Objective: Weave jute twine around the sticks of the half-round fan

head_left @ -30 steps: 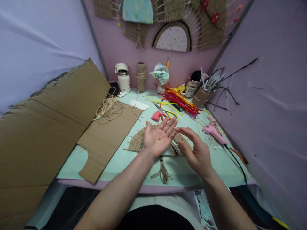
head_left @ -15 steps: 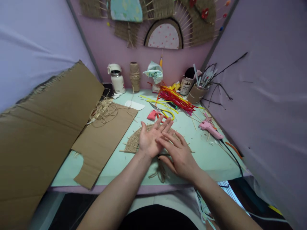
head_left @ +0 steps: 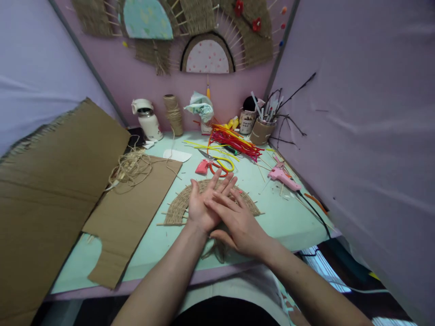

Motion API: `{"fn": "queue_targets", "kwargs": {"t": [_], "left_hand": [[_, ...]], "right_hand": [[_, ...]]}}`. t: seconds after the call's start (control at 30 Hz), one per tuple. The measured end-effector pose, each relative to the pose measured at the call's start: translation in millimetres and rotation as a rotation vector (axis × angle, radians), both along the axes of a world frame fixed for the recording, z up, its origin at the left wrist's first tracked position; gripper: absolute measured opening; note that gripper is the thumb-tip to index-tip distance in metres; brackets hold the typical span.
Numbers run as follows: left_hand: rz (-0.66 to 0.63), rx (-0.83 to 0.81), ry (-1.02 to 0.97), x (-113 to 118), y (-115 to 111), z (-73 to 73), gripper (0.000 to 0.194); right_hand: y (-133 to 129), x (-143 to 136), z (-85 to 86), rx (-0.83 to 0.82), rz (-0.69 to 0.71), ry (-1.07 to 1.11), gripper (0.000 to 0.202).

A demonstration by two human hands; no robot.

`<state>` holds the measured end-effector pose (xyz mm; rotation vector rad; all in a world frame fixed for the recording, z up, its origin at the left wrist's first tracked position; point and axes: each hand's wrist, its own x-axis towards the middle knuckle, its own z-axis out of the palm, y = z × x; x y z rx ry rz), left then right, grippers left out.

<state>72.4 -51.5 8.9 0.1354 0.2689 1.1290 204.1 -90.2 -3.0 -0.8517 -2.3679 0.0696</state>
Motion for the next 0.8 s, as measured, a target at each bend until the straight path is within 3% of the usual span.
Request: {"fn": "queue_targets", "kwargs": {"t": [0.3,0.53,0.8], "left_hand": [[-0.004,0.009,-0.041,-2.7,-1.5,-1.9,0.073],[0.004,-0.002,-0.065,-1.8,-2.6,-4.6,0.073],[-0.022,0.009,-0.025,5.5,-6.7,-8.4,0.074]], "right_hand": [[2.3,6.6,-0.5,-0.124,-0.031,0.171,0.055],[2.9,0.3,-2.1,-0.134,-0.175,0.369,0.029],[4.4,-11.0,-6.2,-0.175,-0.224,0.372,0.021]]}}
